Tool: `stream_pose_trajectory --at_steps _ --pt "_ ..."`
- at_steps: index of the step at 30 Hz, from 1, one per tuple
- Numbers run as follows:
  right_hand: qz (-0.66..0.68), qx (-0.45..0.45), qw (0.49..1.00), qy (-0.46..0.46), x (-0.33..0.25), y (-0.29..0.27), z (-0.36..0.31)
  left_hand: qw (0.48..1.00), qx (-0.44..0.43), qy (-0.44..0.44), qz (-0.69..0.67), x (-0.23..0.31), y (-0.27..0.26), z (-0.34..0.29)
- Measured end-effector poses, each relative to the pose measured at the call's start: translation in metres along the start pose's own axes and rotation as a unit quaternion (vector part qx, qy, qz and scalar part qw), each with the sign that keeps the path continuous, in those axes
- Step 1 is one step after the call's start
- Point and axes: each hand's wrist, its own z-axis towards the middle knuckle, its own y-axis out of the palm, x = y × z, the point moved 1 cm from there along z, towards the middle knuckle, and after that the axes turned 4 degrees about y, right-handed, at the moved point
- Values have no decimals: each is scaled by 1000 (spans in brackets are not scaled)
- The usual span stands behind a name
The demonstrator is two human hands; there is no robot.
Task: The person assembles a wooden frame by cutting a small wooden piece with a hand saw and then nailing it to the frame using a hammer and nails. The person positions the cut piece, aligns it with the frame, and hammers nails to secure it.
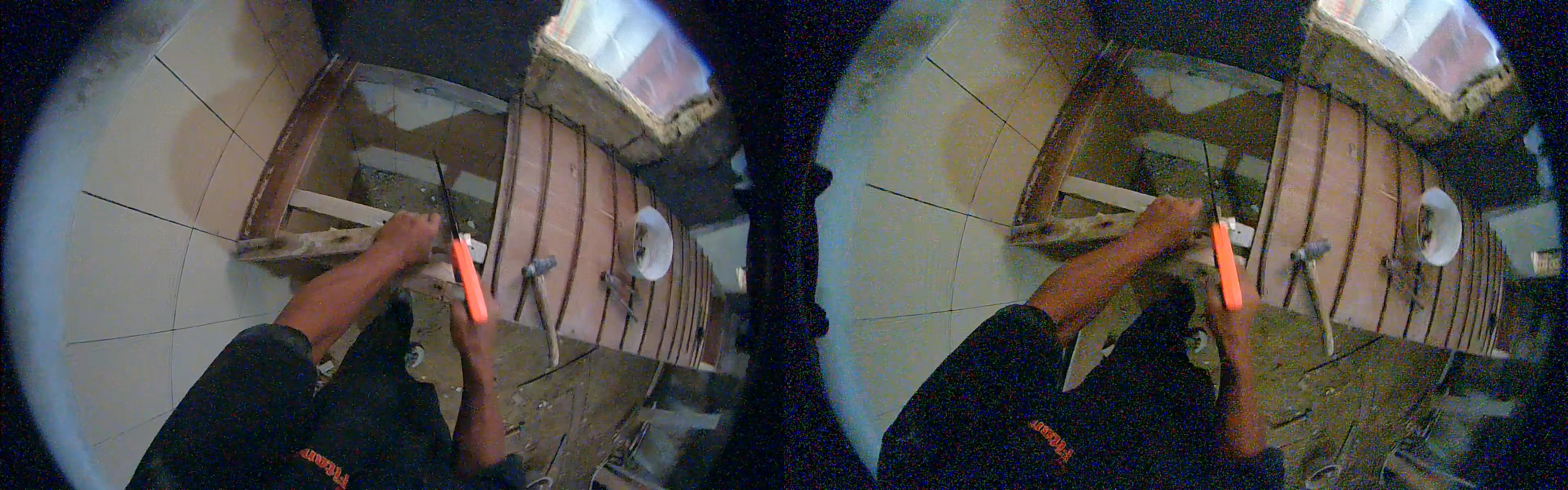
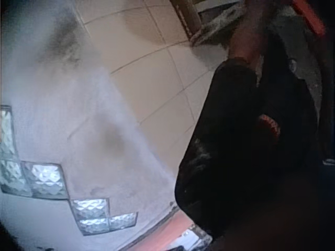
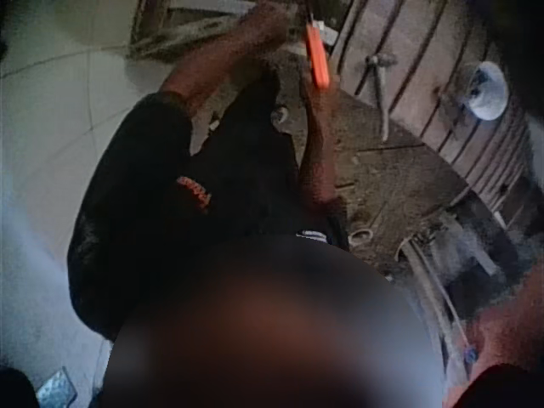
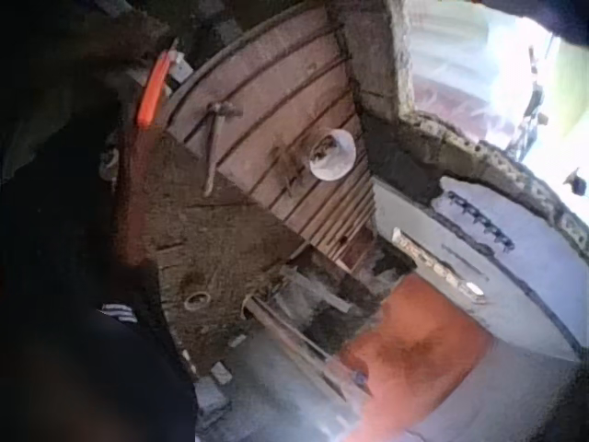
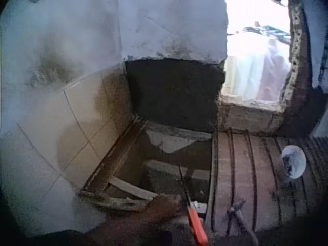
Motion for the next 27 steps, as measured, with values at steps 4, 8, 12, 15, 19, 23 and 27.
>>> stream_pose_trajectory --at_steps 4,8,12,15,19,23,27 --pt "5 -18 997 81 -8 -26 -38 999 -43 1 -25 -1 -4 6" --pt "-109 -34 991 72 -38 -89 -123 995 -84 -33 -40 -6 -3 11" --pt "-52 -40 991 115 -34 -60 -82 993 -103 -44 -42 -5 -4 11" --pt "-55 -4 997 54 -9 -8 -18 995 -77 -37 -44 -2 -9 8" --pt "-68 -23 994 84 -22 -31 -56 994 -80 -37 -61 -5 -11 6" --pt "-114 -73 969 204 -61 -94 -139 994 -95 -12 -57 -6 -3 8" --pt "-66 -83 986 131 -45 -52 -76 996 -74 -29 -42 -2 2 8"
